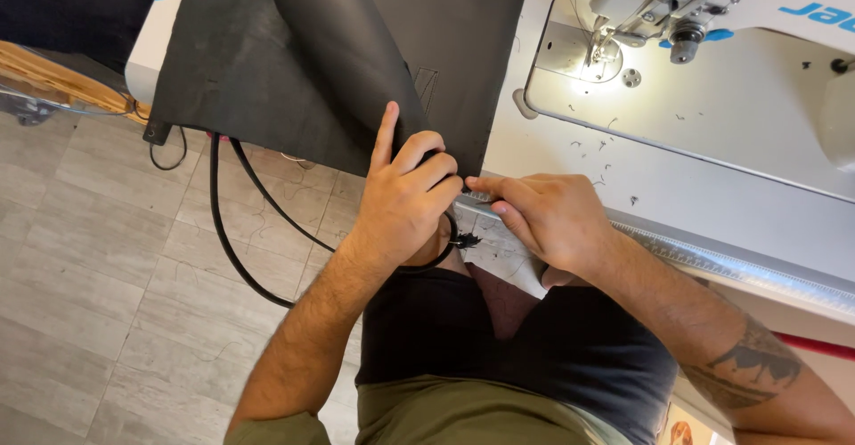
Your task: Trimming excess threads from a leather piece using thread snips at a sewing station
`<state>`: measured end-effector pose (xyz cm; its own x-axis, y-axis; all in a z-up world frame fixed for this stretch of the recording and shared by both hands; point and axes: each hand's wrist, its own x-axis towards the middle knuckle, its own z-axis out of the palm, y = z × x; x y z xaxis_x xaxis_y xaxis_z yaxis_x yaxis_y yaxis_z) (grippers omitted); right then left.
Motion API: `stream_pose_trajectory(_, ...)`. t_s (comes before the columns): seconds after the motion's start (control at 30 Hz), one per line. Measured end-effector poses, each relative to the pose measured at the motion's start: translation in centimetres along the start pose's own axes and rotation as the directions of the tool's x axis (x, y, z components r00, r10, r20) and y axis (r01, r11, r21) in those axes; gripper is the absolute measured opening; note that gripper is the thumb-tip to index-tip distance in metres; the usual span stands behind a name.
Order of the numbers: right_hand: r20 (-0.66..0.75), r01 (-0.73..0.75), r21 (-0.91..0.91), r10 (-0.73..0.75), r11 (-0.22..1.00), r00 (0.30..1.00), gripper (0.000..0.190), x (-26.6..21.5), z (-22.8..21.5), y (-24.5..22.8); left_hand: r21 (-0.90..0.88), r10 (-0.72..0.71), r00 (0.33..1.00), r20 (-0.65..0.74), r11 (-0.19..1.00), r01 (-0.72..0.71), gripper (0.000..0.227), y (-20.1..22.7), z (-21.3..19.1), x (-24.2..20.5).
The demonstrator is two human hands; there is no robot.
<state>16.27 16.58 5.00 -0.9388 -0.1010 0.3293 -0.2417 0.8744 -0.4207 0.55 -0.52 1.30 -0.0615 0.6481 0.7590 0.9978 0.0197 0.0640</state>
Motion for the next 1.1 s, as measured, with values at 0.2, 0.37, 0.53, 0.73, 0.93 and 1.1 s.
stream_pose_trajectory(0.2,-0.052,0.028,0.039,-0.026,0.999,0.998,0.037,-0.2,0.4,-0.2,-0.051,-0.044,0.996,0.082,0.998,0.048,0.027,-0.4,0.2,-1.1)
stream_pose_trajectory(0.37,-0.178,-0.028,0.177,0.06,0.984,0.982,0.033,-0.7,0.5,-1.1,-0.047,-0.034,0.988,0.148,0.998,0.041,0.023,-0.3,0.6,-1.0)
stream_pose_trajectory(0.53,-0.244,-0.144,0.369,0.245,0.918,0.938,0.035,-2.6,2.0,-0.5,-0.056,0.014,0.958,0.286,0.998,0.003,0.022,-0.6,0.2,1.2)
stream_pose_trajectory(0.73,-0.211,-0.19,0.718,0.47,0.669,0.857,0.033,-4.2,4.5,-2.5,-0.139,0.084,0.719,0.689,0.99,0.017,0.019,-1.3,-2.6,8.2)
stream_pose_trajectory(0.93,-0.117,-0.175,0.886,0.574,0.429,0.811,0.028,-4.3,4.9,-4.3,-0.138,0.062,0.464,0.884,0.981,0.133,0.009,-1.5,-0.5,12.5)
stream_pose_trajectory(1.1,-0.081,-0.098,0.971,0.682,0.22,0.727,0.034,-4.9,5.0,-4.6,-0.282,0.085,0.601,0.795,0.929,0.241,0.001,-0.6,1.8,12.5)
